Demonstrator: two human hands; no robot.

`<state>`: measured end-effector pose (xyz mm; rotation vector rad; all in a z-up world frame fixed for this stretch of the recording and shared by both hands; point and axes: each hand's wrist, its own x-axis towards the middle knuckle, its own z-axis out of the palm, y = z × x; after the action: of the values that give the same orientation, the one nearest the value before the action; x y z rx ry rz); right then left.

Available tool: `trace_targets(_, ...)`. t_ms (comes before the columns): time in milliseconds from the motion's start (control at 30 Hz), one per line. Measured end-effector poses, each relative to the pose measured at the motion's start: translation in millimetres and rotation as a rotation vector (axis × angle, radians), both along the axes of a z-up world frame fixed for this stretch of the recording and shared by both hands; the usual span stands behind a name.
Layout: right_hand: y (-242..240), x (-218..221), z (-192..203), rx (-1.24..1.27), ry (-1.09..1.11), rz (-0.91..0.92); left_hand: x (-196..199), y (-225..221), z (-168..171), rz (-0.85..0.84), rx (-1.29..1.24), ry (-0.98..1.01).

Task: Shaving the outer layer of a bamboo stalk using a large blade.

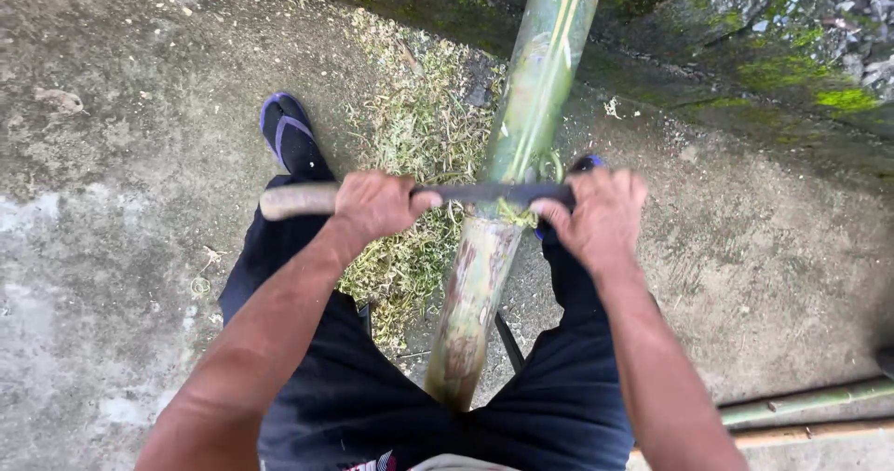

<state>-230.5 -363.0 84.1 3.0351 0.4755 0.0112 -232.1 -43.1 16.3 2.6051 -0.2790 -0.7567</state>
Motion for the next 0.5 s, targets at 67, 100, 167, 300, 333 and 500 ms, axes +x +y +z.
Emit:
trace_targets(67, 2.1, -19.2, -3.5, 0.044, -0.035, 0.011, -18.1, 4.4, 0.4, 0.013, -0.013, 0.020)
trace_targets(100, 0.5, -24.0, -5.7, 0.079, -0.047, 0.016, -20.5, 5.0, -4.0, 0.030, -0.021, -0.033)
trace_targets(167, -7.2, -16.2, -7.0, 0.111, -0.074, 0.026, -14.8, 1.5, -10.7, 0.050, -0.031, -0.099)
trace_targets(300, -21.6, 42.0, -7.4, 0.055, -0.032, 0.038, 35.2, -7.5, -7.4, 0.007, 0.006, -0.106)
trace_targets(333, -27.7, 61.4, -5.6, 0.011, -0.026, 0.029, 55.0, -13.9, -4.0, -0.015, 0.034, -0.040)
trace_targets(500, -76.9, 225.1, -18.2, -0.107, -0.286, 0.171, 206.7, -45.6, 25.1, 0.054, 0.044, -0.189)
